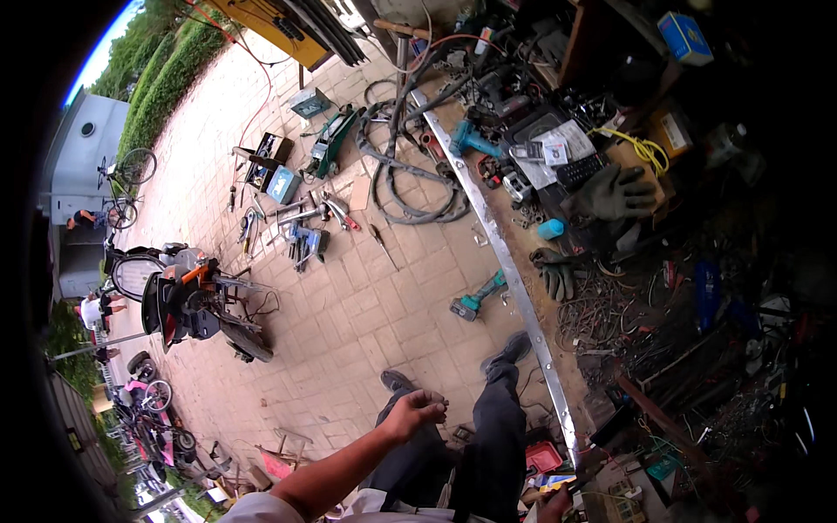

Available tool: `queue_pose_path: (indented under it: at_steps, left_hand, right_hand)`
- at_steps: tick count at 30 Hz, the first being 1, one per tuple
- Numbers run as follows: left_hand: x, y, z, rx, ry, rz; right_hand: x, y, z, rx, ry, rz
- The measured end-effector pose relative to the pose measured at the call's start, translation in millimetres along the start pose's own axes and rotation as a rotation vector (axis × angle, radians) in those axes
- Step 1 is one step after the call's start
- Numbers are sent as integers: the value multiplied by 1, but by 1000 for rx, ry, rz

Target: The person uses an impact wrench and a manual wrench to loosen parts on the rear wheel assembly, removes the wheel by hand, then uses an angle grinder on the frame before using pliers to manipulate small components on the rear brake area.

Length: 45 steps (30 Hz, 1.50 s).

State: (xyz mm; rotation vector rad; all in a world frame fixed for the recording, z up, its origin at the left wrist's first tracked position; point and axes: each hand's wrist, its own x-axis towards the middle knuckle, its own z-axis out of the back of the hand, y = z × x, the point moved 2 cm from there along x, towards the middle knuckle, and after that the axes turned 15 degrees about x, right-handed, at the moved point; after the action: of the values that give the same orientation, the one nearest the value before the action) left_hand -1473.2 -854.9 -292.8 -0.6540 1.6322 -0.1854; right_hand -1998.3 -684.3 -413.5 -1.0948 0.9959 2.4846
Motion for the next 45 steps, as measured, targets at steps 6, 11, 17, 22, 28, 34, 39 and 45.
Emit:
queue_pose_path:
  at_steps: [6,11,17,22,28,34,39,45]
  left_hand:
    - [-82,-27,109,-332,-173,-241]
    - [-179,-60,234,-569,-425,-582]
    - [-288,-40,330,-785,-576,-796]
    - [-328,-33,352,-768,-746,-776]
    - [-327,-53,359,-930,-828,-844]
    - [-339,-119,354,-978,-926,-986]
    - [-345,-138,362,-1038,-858,-1146]
    - [-376,-136,377,-1004,-684,-1316]
  right_hand:
    - [-299,31,-215,-789,1103,668]
    - [-552,-9,-285,-816,1639,713]
    - [-727,-91,-287,-1107,1944,821]
    - [-751,-122,-300,-1114,2153,1085]
    - [-759,-109,-353,-1390,2161,546]
    - [-790,-77,-401,-1480,2258,153]
    - [-829,-70,-414,-1510,2228,-88]
    - [-864,-80,-404,-1585,2373,23]
